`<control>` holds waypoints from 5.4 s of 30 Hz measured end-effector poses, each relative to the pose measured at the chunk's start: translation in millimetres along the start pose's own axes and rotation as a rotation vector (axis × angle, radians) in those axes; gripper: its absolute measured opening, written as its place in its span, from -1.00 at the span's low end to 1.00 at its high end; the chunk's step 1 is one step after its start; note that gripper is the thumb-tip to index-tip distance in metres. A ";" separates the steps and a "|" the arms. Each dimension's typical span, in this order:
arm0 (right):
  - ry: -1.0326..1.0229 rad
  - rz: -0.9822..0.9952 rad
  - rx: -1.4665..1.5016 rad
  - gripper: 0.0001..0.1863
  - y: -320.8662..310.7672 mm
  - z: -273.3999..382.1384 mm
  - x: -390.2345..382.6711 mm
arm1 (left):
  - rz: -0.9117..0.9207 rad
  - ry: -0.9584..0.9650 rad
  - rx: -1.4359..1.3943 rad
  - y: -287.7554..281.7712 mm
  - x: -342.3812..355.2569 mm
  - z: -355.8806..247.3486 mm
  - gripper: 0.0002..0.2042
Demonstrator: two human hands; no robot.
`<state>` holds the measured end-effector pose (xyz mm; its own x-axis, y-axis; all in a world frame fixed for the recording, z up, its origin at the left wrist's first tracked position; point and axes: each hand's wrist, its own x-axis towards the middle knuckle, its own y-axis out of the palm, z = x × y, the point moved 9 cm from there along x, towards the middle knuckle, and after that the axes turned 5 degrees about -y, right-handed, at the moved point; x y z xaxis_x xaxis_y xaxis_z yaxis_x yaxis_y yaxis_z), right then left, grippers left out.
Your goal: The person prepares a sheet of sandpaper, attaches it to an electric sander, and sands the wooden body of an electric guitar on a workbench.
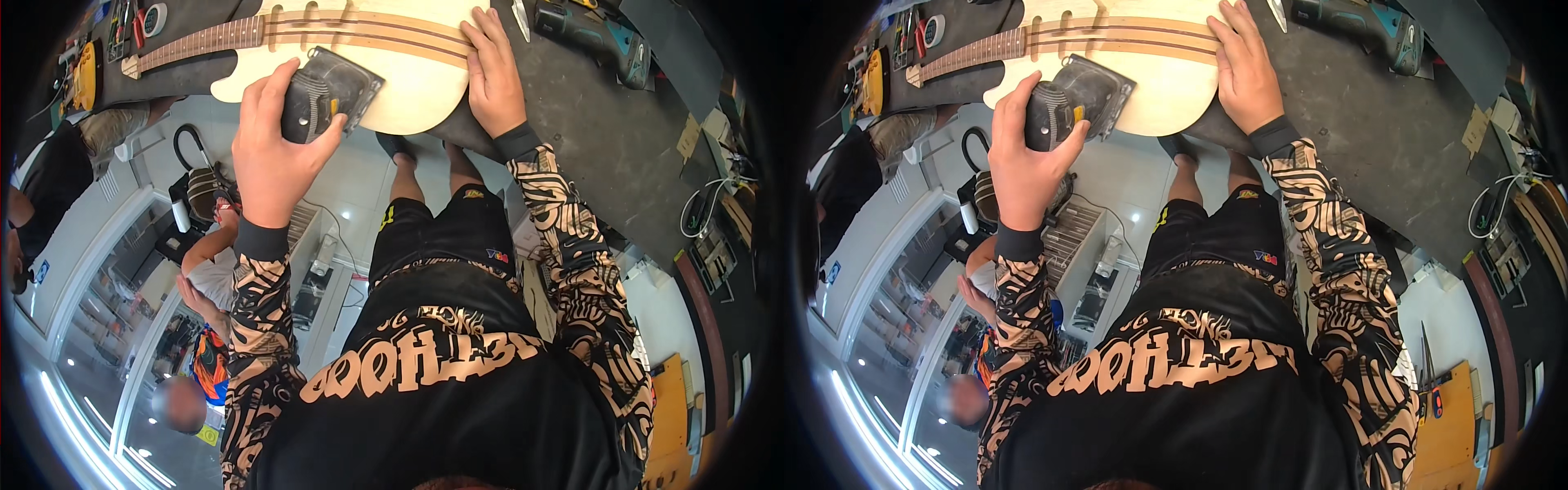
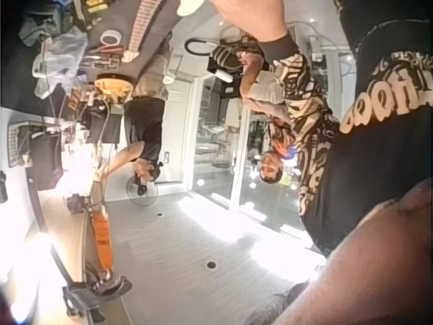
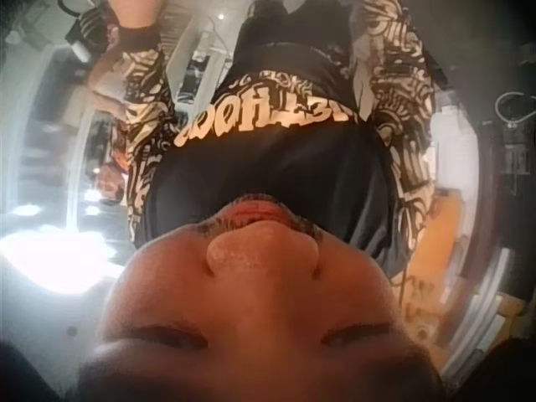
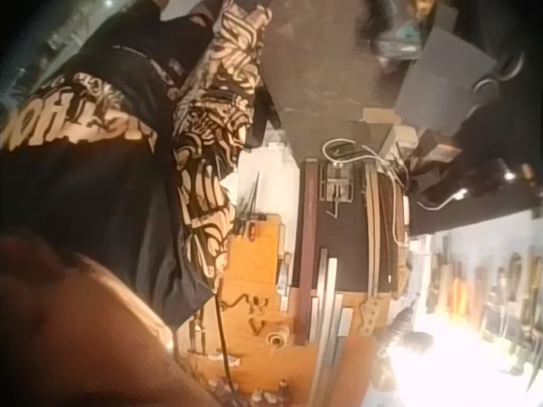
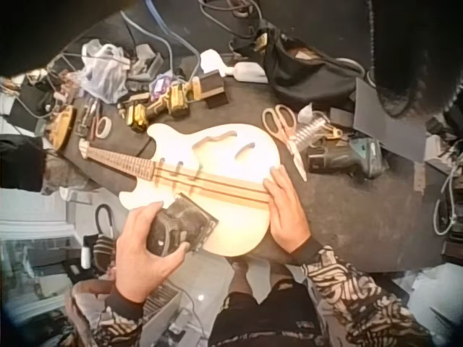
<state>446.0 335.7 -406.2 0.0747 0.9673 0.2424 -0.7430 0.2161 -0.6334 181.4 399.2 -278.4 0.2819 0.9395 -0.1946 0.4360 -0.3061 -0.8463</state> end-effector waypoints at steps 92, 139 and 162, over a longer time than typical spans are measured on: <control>-0.298 -0.043 0.159 -0.70 97.6 -11.5 160.9 | 0.020 0.267 0.195 20.5 5.1 -75.3 -0.16; -0.290 -0.020 0.160 -0.67 96.0 8.4 167.0 | 0.045 0.277 0.168 1.5 -14.8 -67.0 -0.16; -0.358 0.063 0.178 -0.69 95.3 56.4 179.1 | -0.131 -0.010 0.087 -39.9 -71.6 -13.7 -0.18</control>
<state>351.0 522.0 -381.7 -0.1879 0.8636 0.4678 -0.8447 0.1010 -0.5256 155.5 342.1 -223.9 0.2190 0.9721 -0.0841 0.3924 -0.1666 -0.9046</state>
